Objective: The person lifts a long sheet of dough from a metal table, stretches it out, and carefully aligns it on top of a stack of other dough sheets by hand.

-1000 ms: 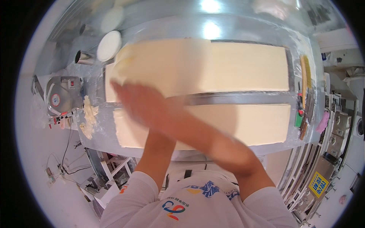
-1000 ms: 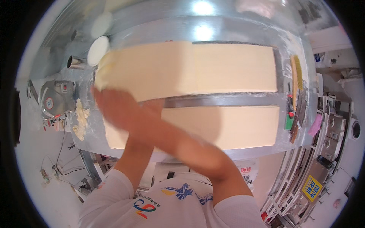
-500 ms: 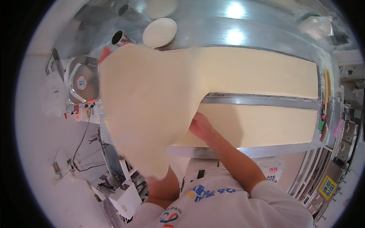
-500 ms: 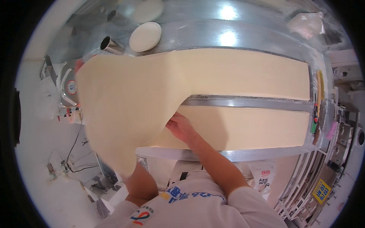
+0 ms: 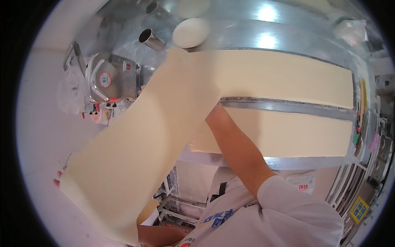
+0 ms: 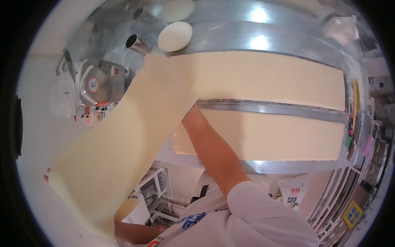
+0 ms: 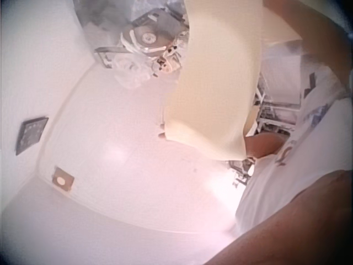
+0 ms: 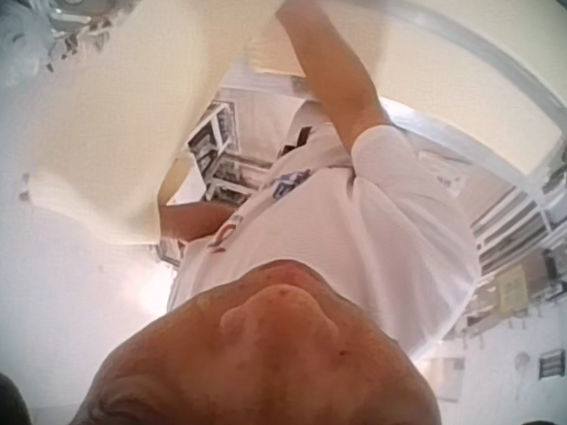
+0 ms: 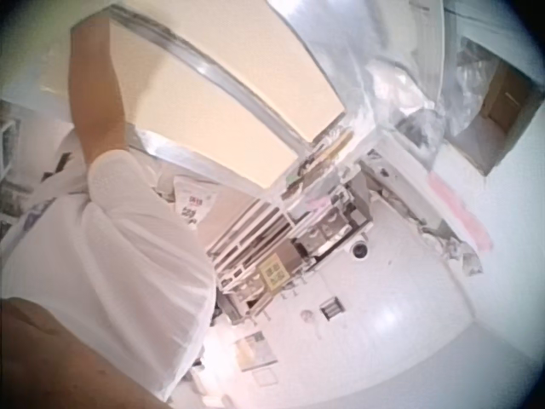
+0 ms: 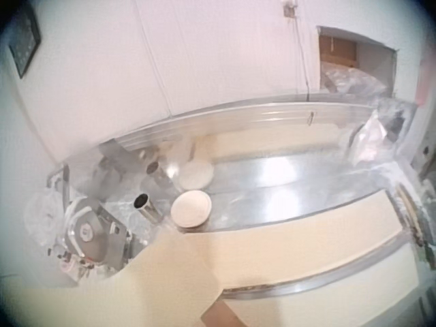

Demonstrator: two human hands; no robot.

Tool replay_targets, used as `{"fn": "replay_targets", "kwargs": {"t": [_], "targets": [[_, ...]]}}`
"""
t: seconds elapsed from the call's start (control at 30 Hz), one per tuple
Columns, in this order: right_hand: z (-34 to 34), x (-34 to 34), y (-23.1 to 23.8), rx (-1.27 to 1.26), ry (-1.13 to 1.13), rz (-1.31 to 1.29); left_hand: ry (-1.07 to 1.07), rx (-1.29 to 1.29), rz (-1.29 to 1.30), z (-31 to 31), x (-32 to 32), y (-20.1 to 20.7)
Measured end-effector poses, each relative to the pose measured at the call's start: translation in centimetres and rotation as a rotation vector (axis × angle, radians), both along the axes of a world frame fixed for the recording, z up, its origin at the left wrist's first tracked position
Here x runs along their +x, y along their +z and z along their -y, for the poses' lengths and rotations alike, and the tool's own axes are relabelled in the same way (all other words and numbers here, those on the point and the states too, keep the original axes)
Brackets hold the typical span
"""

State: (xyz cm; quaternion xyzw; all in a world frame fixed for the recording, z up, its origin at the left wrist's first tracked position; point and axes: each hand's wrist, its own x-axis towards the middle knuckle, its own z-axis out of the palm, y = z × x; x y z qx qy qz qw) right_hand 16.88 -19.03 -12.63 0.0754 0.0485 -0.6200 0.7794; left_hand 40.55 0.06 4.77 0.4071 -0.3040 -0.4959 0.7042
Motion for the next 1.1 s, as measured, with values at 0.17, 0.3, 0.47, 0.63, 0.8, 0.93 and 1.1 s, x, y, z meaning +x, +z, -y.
{"fn": "replay_targets", "kwargs": {"t": [0.17, 0.3, 0.47, 0.63, 0.8, 0.93, 1.1], "targets": [[-8.1, -15.1, -0.8, 0.041, -0.094, -0.194, -0.138, 0.040, -0.056, -0.4, -5.1, -2.3], [-19.1, -30.5, -0.6, 0.109, -0.271, -0.338, -0.298, 0.060, -0.094, 0.9, -12.4, -3.3], [-34.0, -51.1, 1.1, 0.181, -0.586, -0.519, -0.527, 0.085, -0.128, 1.5, -24.6, -5.2], [-41.4, -62.0, 0.7, 0.166, -0.747, -0.500, -0.651, 0.117, -0.111, 0.2, -33.2, -5.0], [-46.9, -62.2, -8.2, 0.367, -0.821, -0.378, -0.724, 0.261, -0.095, -2.4, -41.7, -6.9], [-50.0, -60.4, -10.6, 0.493, -0.815, -0.347, -0.970, 0.210, -0.207, -4.0, -43.1, -6.7], [-55.1, -63.5, -10.8, 0.271, -0.807, -0.444, -0.915, 0.221, 0.012, -5.2, -47.1, -5.7]]}}
